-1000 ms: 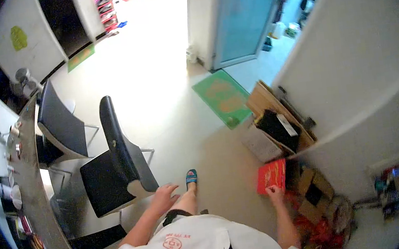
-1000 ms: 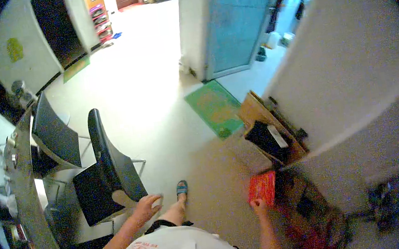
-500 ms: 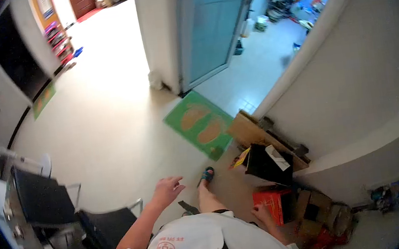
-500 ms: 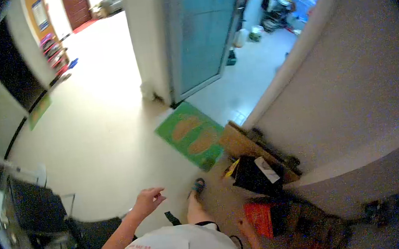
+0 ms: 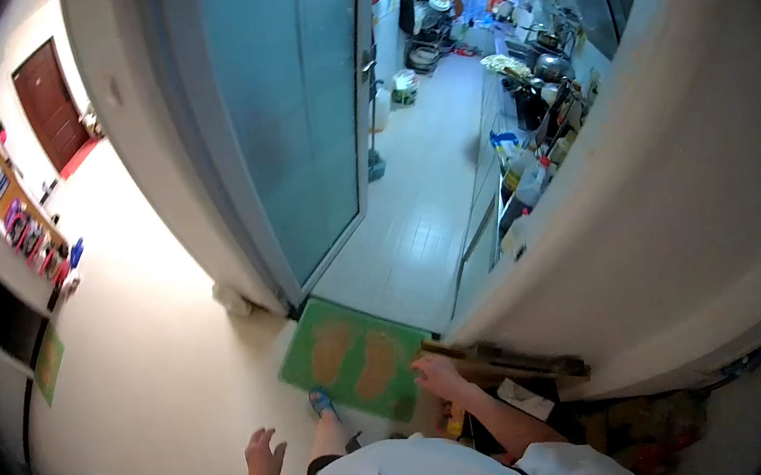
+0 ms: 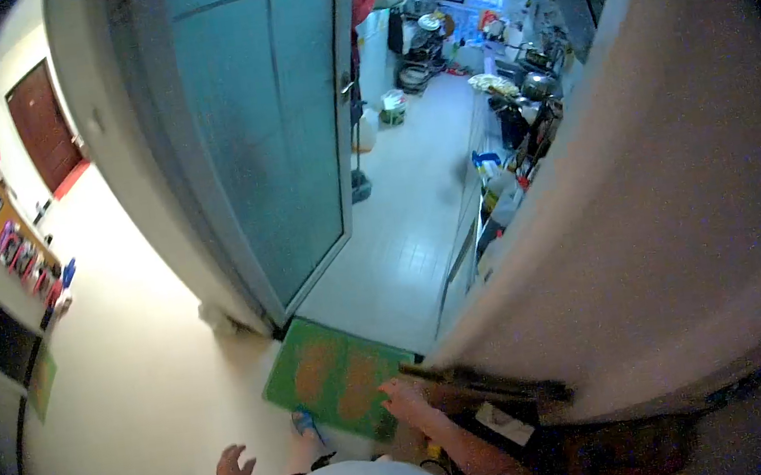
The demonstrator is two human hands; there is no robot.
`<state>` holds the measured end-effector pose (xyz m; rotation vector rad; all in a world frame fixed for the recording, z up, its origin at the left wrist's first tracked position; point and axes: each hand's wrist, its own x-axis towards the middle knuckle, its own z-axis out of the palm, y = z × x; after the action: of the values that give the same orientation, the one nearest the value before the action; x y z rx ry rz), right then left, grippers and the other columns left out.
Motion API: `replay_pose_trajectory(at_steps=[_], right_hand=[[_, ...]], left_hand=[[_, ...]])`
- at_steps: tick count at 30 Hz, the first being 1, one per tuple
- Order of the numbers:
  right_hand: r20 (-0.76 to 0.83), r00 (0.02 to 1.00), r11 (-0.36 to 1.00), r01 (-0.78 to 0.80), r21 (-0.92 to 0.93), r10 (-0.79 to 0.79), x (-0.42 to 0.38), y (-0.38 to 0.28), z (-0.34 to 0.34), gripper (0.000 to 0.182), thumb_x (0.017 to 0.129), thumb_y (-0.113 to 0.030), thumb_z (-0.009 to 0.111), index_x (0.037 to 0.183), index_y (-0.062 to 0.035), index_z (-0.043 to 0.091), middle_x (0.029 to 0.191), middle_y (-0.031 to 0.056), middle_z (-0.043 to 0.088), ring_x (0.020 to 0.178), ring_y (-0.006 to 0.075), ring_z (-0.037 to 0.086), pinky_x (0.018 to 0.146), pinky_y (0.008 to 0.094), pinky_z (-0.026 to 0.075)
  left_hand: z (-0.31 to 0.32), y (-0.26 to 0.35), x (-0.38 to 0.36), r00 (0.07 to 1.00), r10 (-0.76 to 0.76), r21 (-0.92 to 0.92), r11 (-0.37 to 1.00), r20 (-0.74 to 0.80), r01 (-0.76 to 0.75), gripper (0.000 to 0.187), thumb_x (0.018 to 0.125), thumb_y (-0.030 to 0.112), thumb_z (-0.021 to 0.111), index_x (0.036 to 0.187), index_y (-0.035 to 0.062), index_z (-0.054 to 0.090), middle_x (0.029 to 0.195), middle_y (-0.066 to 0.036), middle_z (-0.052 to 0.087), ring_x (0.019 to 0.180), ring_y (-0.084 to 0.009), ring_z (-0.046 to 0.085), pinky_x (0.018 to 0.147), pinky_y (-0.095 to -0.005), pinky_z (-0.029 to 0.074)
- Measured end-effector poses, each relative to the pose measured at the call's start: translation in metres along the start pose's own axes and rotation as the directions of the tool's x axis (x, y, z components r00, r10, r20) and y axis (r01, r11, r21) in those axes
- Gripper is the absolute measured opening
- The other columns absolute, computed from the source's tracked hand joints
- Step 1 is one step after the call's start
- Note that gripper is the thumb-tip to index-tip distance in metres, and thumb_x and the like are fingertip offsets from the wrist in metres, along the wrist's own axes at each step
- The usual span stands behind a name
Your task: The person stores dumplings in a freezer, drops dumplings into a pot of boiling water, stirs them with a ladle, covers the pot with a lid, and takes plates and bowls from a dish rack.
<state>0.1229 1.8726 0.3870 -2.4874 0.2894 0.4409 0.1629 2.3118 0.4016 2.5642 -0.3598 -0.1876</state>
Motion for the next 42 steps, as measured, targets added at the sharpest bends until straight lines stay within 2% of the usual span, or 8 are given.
replay_pose_trajectory(at_steps=[7,10,16,22,29,32,38,42], right_hand=[[-0.002,0.989,0.979,-0.146,-0.145,0.148,0.147,-0.001,-0.011,0.035,0.088,-0.014,0.063,0.122,-0.0071,0.058,0.116,0.0133,0.056,0.095,0.0292,0.060,0.080,0.0423,0.050],[-0.308,0.951,1.000,-0.019,-0.006,0.016,0.178,-0.002,-0.024,0.034,0.086,-0.012,0.065,0.119,-0.0072,0.059,0.109,0.0146,0.057,0.096,0.0295,0.059,0.081,0.0424,0.049],[-0.282,0.844,0.871,-0.359,0.335,0.456,0.214,-0.032,-0.122,0.028,0.084,-0.011,0.066,0.111,-0.0054,0.062,0.096,0.0132,0.061,0.092,0.0291,0.061,0.080,0.0399,0.050],[-0.539,0.731,0.891,-0.216,0.399,0.418,0.297,0.025,-0.160,0.019,0.081,-0.011,0.070,0.099,-0.0043,0.068,0.091,0.0110,0.063,0.079,0.0241,0.063,0.070,0.0345,0.051],[-0.570,0.673,0.811,-0.076,0.580,0.471,0.422,0.121,-0.286,0.020,0.082,-0.022,0.070,0.086,-0.0026,0.069,0.083,0.0121,0.067,0.075,0.0248,0.065,0.070,0.0365,0.051],[-0.391,0.718,0.702,-0.189,0.686,0.576,0.456,0.151,-0.379,0.023,0.085,-0.024,0.068,0.088,-0.0016,0.068,0.080,0.0111,0.067,0.071,0.0210,0.064,0.068,0.0344,0.052],[-0.501,0.673,0.571,0.141,0.809,0.544,0.545,0.210,-0.495,0.025,0.089,-0.022,0.065,0.097,0.0007,0.067,0.085,0.0117,0.068,0.073,0.0191,0.065,0.068,0.0299,0.053],[-0.698,0.573,0.720,0.249,0.648,0.430,0.626,0.231,-0.554,0.025,0.089,-0.017,0.065,0.106,0.0002,0.065,0.095,0.0131,0.066,0.081,0.0200,0.065,0.072,0.0307,0.053]], left_hand=[[-0.016,-0.029,0.233,0.988,0.075,0.060,0.995,0.133,-0.084,0.040,0.074,0.021,0.074,0.111,0.0072,0.066,0.125,-0.021,0.057,0.112,-0.0370,0.057,0.095,-0.0450,0.046],[-0.045,0.008,0.341,0.954,0.180,-0.039,0.984,0.240,-0.176,0.043,0.075,0.015,0.073,0.115,0.0045,0.062,0.123,-0.019,0.059,0.115,-0.0341,0.056,0.097,-0.0431,0.045],[-0.027,0.084,0.511,0.848,0.448,-0.145,0.894,0.283,-0.425,0.045,0.074,0.011,0.072,0.117,0.0034,0.060,0.122,-0.017,0.060,0.109,-0.0341,0.058,0.093,-0.0410,0.046],[0.023,0.201,0.613,0.770,0.562,-0.311,0.822,0.302,-0.477,0.039,0.076,0.012,0.071,0.113,0.0051,0.062,0.112,-0.016,0.064,0.099,-0.0319,0.062,0.086,-0.0415,0.049],[0.108,0.342,0.767,0.667,0.667,-0.141,0.734,0.332,-0.664,0.038,0.079,0.016,0.071,0.114,0.0057,0.062,0.113,-0.016,0.063,0.100,-0.0353,0.060,0.087,-0.0424,0.047],[0.146,0.407,0.827,0.627,0.739,-0.229,0.673,0.246,-0.704,0.037,0.079,0.016,0.071,0.113,0.0042,0.061,0.112,-0.017,0.063,0.101,-0.0365,0.059,0.087,-0.0423,0.047],[0.188,0.562,0.954,0.598,0.785,-0.299,0.617,0.161,-0.728,0.039,0.078,0.016,0.073,0.113,0.0017,0.061,0.112,-0.019,0.063,0.106,-0.0362,0.059,0.090,-0.0409,0.048],[0.238,0.672,1.060,0.574,0.818,-0.328,0.550,0.028,-0.768,0.037,0.079,0.014,0.071,0.112,0.0005,0.061,0.113,-0.019,0.062,0.105,-0.0360,0.059,0.090,-0.0410,0.047]])
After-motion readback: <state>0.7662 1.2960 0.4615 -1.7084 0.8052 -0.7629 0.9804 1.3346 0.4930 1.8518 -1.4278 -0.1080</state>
